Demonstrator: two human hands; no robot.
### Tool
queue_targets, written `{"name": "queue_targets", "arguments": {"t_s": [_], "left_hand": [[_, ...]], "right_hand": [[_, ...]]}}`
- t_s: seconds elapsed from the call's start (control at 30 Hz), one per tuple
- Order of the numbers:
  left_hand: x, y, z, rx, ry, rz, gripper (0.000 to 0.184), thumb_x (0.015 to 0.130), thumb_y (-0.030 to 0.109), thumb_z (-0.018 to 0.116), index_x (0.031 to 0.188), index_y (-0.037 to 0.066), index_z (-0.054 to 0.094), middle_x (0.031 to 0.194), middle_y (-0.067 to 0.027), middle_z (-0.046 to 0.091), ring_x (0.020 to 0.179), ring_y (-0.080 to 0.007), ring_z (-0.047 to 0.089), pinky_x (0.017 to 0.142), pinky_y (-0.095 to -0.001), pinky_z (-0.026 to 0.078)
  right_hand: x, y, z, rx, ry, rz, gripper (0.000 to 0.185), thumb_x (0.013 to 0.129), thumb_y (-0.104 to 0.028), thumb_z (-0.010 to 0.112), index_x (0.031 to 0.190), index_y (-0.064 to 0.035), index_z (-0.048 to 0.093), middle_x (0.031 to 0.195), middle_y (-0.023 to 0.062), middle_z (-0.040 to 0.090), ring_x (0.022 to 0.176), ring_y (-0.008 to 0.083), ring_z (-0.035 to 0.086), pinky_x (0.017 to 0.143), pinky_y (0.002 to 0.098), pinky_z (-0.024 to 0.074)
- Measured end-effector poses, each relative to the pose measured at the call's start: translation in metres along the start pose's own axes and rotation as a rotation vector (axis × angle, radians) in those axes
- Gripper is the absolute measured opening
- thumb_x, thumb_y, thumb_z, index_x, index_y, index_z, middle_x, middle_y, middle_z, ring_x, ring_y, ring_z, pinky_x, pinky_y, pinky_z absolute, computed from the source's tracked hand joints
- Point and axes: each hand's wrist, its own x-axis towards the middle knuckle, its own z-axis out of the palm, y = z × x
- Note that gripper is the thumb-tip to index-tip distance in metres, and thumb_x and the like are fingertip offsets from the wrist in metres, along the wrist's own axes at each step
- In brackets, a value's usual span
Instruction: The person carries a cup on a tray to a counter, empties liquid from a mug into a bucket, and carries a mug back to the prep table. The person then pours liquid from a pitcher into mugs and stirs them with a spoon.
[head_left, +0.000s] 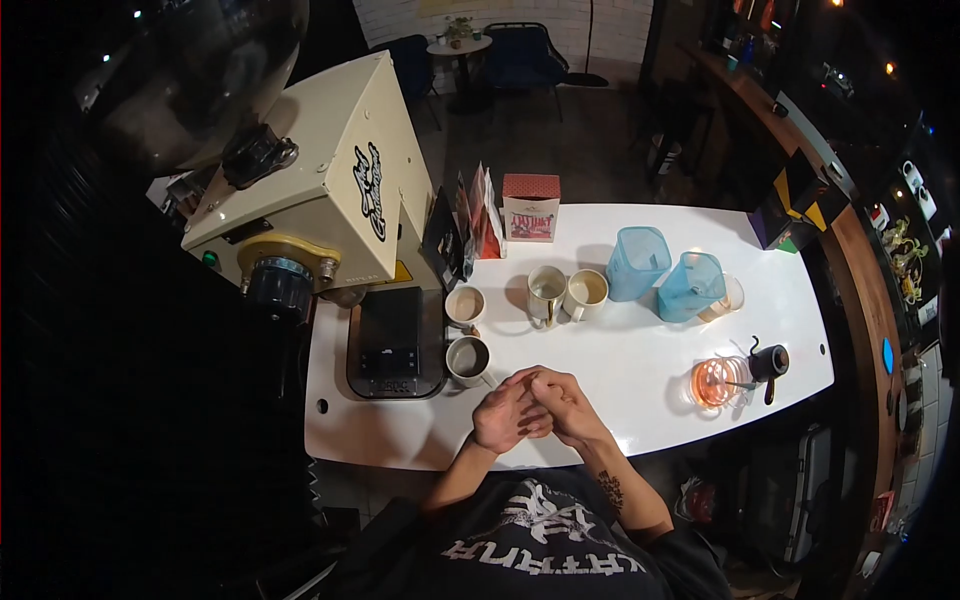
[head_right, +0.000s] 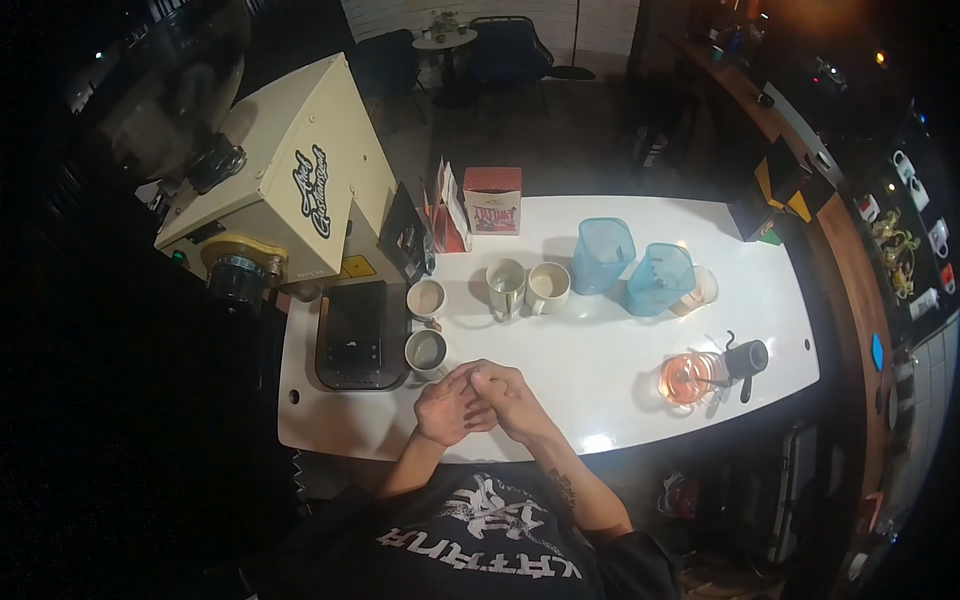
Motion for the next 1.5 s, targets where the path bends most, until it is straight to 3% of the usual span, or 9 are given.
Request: {"name": "queue_targets", "arguments": {"t_s": [0.37,0.57,0.67,0.8,1.0,1.07,1.23,1.4,1.5], "left_hand": [[0.0,-0.003,0.002,0.133,0.044,-0.018,0.059,0.081,0.062,0.055,0.105,0.008,0.047,0.077,-0.0017,0.042,0.066,-0.014,0.044,0.055,-0.0273,0.036],[0.007,0.009,-0.003,0.409,-0.355,-0.042,0.062,0.091,0.059,0.046,0.093,-0.002,0.058,0.073,-0.0074,0.058,0.06,-0.0166,0.057,0.056,-0.0257,0.044],[0.006,0.008,0.008,0.66,-0.269,-0.089,0.058,0.093,0.05,0.047,0.083,-0.005,0.06,0.078,-0.0155,0.067,0.063,-0.0206,0.065,0.053,-0.0258,0.048],[0.003,-0.001,0.004,0.723,-0.125,-0.05,0.05,0.092,0.044,0.052,0.074,-0.003,0.059,0.074,-0.0166,0.068,0.063,-0.0212,0.068,0.049,-0.0256,0.048],[0.017,-0.025,-0.02,0.927,0.028,0.055,0.054,0.086,0.048,0.061,0.087,-0.006,0.052,0.056,-0.0165,0.06,0.046,-0.0255,0.065,0.029,-0.0286,0.047],[0.039,-0.052,-0.044,1.008,-0.003,0.723,0.049,0.083,0.052,0.062,0.077,0.006,0.047,0.058,0.0011,0.037,0.05,-0.0111,0.036,0.045,-0.0285,0.03],[0.018,-0.017,-0.005,0.982,0.254,0.287,0.042,0.086,0.035,0.062,0.065,0.002,0.049,0.05,-0.0095,0.055,0.038,-0.0182,0.057,0.029,-0.026,0.043],[0.004,0.019,-0.027,1.156,-0.022,-0.054,0.04,0.094,0.033,0.059,0.1,-0.006,0.064,0.074,-0.0096,0.066,0.072,-0.0142,0.068,0.065,-0.0274,0.054],[-0.008,0.047,-0.022,1.533,0.37,0.268,0.033,0.086,0.018,0.068,0.113,0.001,0.064,0.103,-0.0124,0.067,0.093,-0.0203,0.063,0.082,-0.0331,0.05]], "right_hand": [[0.002,0.005,0.0,-0.107,0.156,-0.072,0.035,0.095,-0.03,0.059,0.103,0.0043,0.062,0.11,0.0138,0.064,0.068,0.0109,0.062,0.052,0.0232,0.0533],[0.007,-0.01,-0.004,0.323,-0.083,0.16,0.091,0.092,-0.071,0.025,0.114,0.0112,0.058,0.12,0.0192,0.06,0.077,0.0222,0.067,0.061,0.0296,0.0557],[0.008,-0.016,-0.005,-0.293,-0.235,0.252,0.088,0.092,-0.07,0.025,0.099,0.0061,0.069,0.093,0.0164,0.068,0.065,0.0212,0.064,0.06,0.0337,0.0544],[0.012,-0.009,0.013,-0.456,0.066,0.106,0.048,0.094,-0.034,0.057,0.067,0.0038,0.068,0.063,0.0092,0.065,0.054,0.0138,0.059,0.05,0.0277,0.0472],[0.017,-0.003,0.019,-0.489,0.187,-0.082,0.044,0.09,-0.029,0.055,0.06,0.0032,0.064,0.055,0.0081,0.06,0.05,0.0132,0.055,0.049,0.0272,0.0445],[0.018,-0.002,0.018,-0.503,0.214,-0.091,0.045,0.089,-0.031,0.055,0.061,0.0034,0.064,0.054,0.008,0.059,0.051,0.0132,0.055,0.049,0.0279,0.0443],[0.026,0.012,0.005,-0.499,0.185,-0.033,0.043,0.09,-0.026,0.046,0.064,0.0051,0.061,0.055,0.0086,0.058,0.051,0.0146,0.055,0.05,0.0281,0.0446],[0.034,0.018,-0.027,-0.384,0.281,-0.169,0.024,0.09,-0.014,0.044,0.095,0.0044,0.059,0.083,0.0115,0.064,0.076,0.0192,0.061,0.066,0.0314,0.0486],[0.031,0.021,-0.063,-0.348,0.456,-0.259,0.024,0.073,0.012,0.04,0.087,0.0004,0.055,0.074,0.0063,0.057,0.073,0.0172,0.058,0.067,0.0298,0.0475]]}}
